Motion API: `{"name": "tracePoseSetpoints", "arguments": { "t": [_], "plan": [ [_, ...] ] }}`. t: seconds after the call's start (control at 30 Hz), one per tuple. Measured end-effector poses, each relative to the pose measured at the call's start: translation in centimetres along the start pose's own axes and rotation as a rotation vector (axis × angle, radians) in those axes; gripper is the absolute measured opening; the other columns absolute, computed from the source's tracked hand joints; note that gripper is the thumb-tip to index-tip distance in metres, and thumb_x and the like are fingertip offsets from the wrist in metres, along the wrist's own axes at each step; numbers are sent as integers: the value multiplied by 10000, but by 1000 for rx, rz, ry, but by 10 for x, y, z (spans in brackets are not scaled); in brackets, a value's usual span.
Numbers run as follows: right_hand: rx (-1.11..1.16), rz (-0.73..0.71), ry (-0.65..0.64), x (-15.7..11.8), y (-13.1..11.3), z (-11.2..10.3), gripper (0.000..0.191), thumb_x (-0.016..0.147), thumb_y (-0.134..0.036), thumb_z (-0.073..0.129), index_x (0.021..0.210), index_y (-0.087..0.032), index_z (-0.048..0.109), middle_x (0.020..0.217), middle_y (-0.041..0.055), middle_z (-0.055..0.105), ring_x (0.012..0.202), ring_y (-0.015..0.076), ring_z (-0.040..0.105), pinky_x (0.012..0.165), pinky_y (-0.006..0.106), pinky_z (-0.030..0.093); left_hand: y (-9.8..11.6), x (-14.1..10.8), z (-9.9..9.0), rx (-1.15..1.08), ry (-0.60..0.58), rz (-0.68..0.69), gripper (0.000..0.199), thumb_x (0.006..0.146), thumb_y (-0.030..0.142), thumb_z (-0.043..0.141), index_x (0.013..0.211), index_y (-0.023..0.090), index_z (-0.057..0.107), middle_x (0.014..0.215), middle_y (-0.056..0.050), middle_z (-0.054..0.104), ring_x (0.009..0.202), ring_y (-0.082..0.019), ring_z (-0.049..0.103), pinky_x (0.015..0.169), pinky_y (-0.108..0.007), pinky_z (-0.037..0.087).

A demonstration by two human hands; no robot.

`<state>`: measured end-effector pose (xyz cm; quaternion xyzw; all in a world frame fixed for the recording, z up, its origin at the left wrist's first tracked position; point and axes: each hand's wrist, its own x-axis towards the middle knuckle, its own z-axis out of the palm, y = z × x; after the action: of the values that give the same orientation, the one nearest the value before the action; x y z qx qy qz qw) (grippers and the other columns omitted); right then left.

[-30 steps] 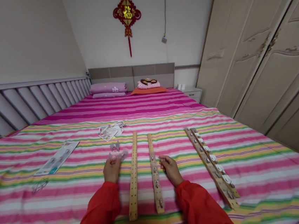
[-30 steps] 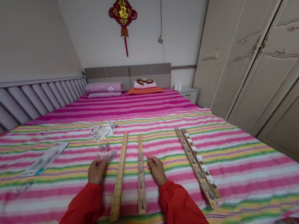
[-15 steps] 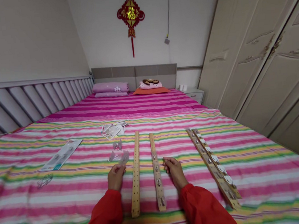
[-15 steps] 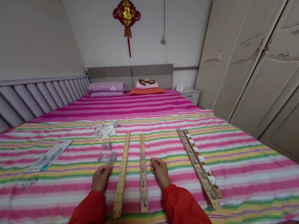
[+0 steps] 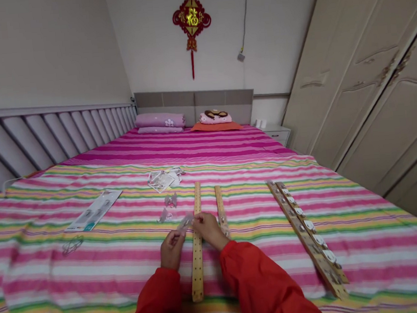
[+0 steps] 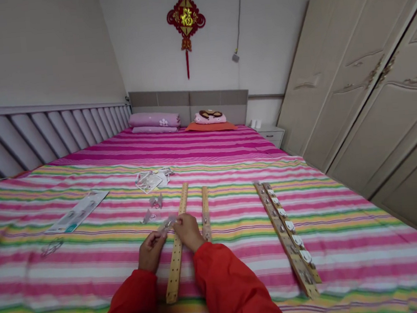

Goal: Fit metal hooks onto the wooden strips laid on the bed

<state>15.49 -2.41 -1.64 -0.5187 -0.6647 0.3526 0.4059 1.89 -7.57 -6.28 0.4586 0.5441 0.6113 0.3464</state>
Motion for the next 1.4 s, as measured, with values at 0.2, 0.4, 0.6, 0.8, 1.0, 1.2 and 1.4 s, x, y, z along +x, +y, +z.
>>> {"name": "tracePoseSetpoints", "arguments": {
  "t": [0.2, 0.4, 0.6, 0.8, 1.0, 1.2, 1.4],
  "plan": [
    [-70, 72, 7, 6, -1, 15, 187, 708, -121, 537, 529, -165, 507, 528, -41, 451, 559, 100, 428, 562, 226, 294, -1, 0, 1, -27, -7, 2, 347, 632, 496, 686, 625, 165, 582, 591, 14, 544, 589, -128, 476, 573, -230, 379],
    [-186, -111, 60, 1, -1, 11, 172, 754, -134, 496, 610, -165, 585, 644, 6, 537, 643, 127, 471, 610, 238, 316, -9, 2, -2, -107, 18, -14, 290, 644, 440, 677, 640, 167, 581, 605, 10, 562, 610, -133, 499, 592, -235, 402],
    [-130, -93, 81, 4, -6, 4, 191, 755, -178, 491, 570, -164, 539, 612, -10, 493, 626, 117, 460, 596, 231, 312, -7, 1, -1, -174, 76, -37, 335, 621, 472, 710, 677, 168, 582, 650, -5, 595, 641, -147, 542, 602, -249, 445],
    [-117, -83, -59, 1, -5, 6, 289, 784, -178, 427, 496, -177, 423, 495, -28, 378, 534, 111, 386, 532, 234, 256, -9, 5, -4, -292, 152, -106, 467, 573, 542, 760, 769, 145, 612, 695, -23, 636, 629, -129, 557, 594, -235, 454],
    [-360, -258, -47, -7, -10, 7, 233, 742, -37, 414, 585, -158, 538, 598, 35, 517, 557, 115, 355, 557, 262, 243, -13, 9, -10, -352, 143, -120, 457, 559, 518, 797, 737, 129, 638, 678, -31, 650, 599, -111, 550, 559, -213, 425],
    [-460, -282, -70, -9, -20, 7, 177, 762, -67, 509, 621, -152, 575, 631, 45, 556, 580, 126, 414, 581, 268, 273, -8, 8, -9, -448, 161, -179, 492, 501, 502, 842, 754, 115, 676, 697, -39, 668, 619, -102, 565, 570, -201, 429],
    [-209, -138, -42, -17, -26, 6, 128, 779, -141, 526, 672, -154, 595, 663, 32, 604, 643, 133, 519, 592, 238, 327, -4, 10, -10, -628, 216, -263, 565, 383, 457, 890, 788, 116, 692, 711, -40, 678, 636, -108, 586, 608, -214, 464]
  ]
}}
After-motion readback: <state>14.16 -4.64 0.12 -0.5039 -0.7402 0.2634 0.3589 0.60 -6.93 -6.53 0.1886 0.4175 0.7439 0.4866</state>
